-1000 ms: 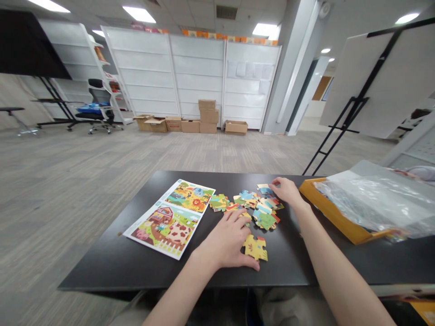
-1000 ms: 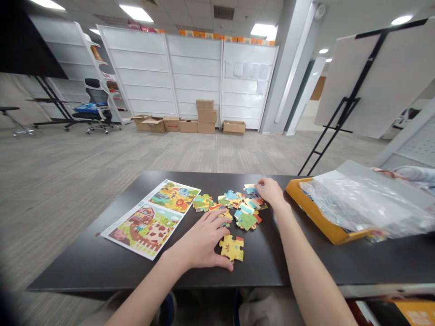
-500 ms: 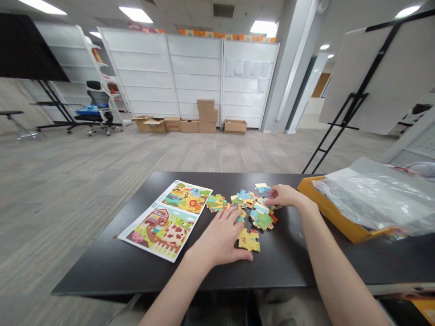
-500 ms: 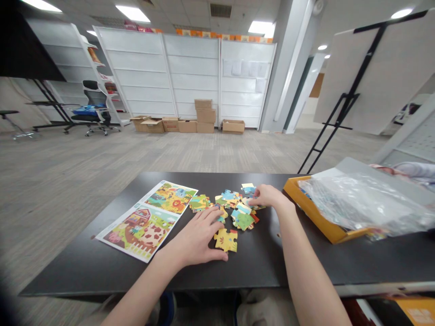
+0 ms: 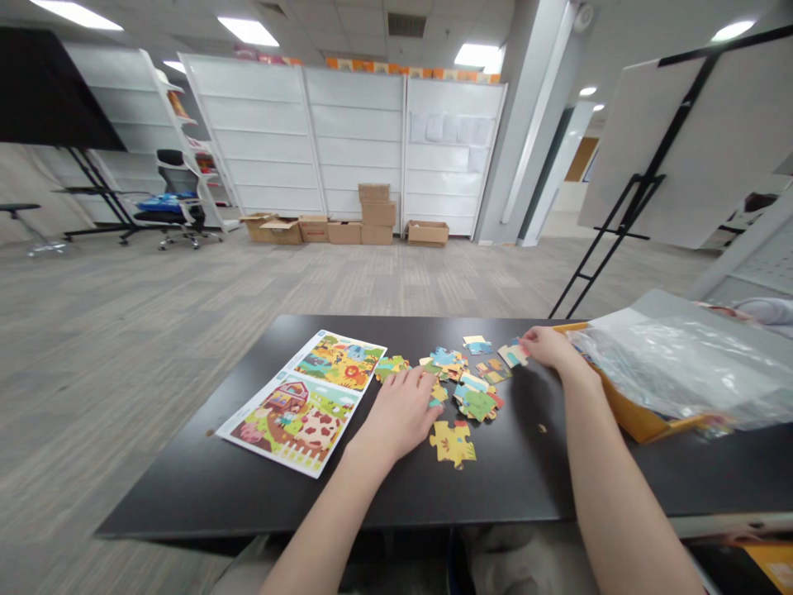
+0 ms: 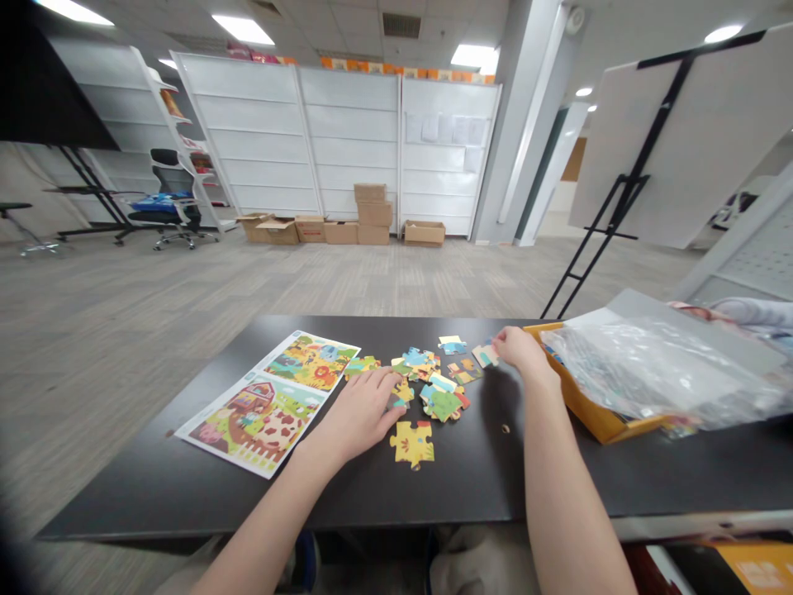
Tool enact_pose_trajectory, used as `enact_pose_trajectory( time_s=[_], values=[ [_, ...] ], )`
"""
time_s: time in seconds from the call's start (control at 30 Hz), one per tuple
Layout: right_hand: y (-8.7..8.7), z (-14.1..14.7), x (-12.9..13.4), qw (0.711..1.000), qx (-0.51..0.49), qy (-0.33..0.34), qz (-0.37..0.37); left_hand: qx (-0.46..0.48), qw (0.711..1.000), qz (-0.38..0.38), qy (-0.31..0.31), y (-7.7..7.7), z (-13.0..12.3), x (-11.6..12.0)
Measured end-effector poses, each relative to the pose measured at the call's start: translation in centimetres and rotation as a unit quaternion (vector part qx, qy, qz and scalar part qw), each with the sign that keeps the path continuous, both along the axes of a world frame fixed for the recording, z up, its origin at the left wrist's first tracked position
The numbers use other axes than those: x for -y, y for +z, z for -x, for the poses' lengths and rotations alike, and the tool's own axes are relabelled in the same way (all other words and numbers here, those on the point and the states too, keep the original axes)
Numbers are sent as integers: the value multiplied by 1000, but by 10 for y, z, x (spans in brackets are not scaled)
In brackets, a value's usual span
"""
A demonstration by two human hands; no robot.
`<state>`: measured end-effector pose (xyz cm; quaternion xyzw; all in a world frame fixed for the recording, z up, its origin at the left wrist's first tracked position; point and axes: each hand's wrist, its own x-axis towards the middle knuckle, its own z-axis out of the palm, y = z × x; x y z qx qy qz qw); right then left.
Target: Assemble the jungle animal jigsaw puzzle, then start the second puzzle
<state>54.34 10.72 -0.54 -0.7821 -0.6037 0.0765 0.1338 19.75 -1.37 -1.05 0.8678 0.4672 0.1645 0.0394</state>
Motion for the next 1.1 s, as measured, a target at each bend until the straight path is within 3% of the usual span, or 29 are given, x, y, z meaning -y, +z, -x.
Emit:
enact_pose_trajectory(
  time_s=[0.13, 0.23, 0.43, 0.67, 0.93, 1.1],
  values=[
    [-5, -1, 2, 998, 27, -31, 49, 12, 1000, 27, 7, -2, 1, -8],
    [-5, 7, 3, 998, 49, -27, 36, 18, 998, 58, 1, 1, 2, -10],
    [-1, 31, 2, 997, 3, 69, -32, 41, 993, 112, -9, 8, 12, -15],
    [8, 58, 10, 992, 2, 117, -47, 101, 986, 131, -30, 23, 51, -9],
    [12, 91, 21, 986, 9, 161, -28, 103, 983, 142, -56, 4, 58, 4],
    [16, 98, 25, 987, 9, 157, -19, 111, 979, 166, -29, 22, 76, 15]
  ],
)
